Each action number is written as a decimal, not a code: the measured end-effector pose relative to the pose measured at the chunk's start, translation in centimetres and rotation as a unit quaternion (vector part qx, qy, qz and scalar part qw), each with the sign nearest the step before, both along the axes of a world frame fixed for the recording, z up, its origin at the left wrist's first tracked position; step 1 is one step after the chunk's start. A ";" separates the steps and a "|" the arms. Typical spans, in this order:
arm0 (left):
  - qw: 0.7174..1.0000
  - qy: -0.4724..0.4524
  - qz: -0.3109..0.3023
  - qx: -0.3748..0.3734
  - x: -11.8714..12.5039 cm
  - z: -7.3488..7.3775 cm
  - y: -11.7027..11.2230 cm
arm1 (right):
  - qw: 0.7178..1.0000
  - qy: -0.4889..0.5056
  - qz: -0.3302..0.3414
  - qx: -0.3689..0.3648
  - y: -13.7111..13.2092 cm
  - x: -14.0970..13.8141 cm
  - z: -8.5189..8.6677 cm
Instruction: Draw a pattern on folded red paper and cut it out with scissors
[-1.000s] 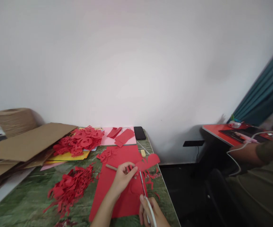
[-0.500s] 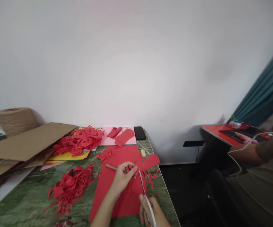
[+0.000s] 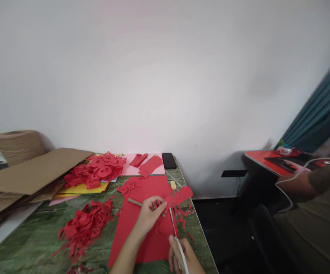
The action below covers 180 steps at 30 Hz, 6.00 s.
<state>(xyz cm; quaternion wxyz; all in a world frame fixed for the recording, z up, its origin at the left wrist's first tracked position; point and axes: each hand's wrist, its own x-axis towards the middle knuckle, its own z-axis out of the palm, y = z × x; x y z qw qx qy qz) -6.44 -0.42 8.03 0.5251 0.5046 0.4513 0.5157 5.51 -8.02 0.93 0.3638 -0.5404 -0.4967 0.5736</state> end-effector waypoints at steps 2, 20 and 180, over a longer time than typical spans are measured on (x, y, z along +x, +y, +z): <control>1.000 -0.003 -0.002 0.000 0.0 0.1 0.0 | 1.000 -0.003 -0.008 -0.002 0.0 0.0 -0.1; 1.000 0.004 -0.013 -0.005 0.1 0.0 -0.1 | 1.000 0.006 -0.007 -0.003 0.0 -0.3 0.8; 0.992 0.090 -0.076 0.044 -0.3 -0.1 -1.0 | 0.997 0.082 -0.010 -0.007 -0.7 0.1 1.2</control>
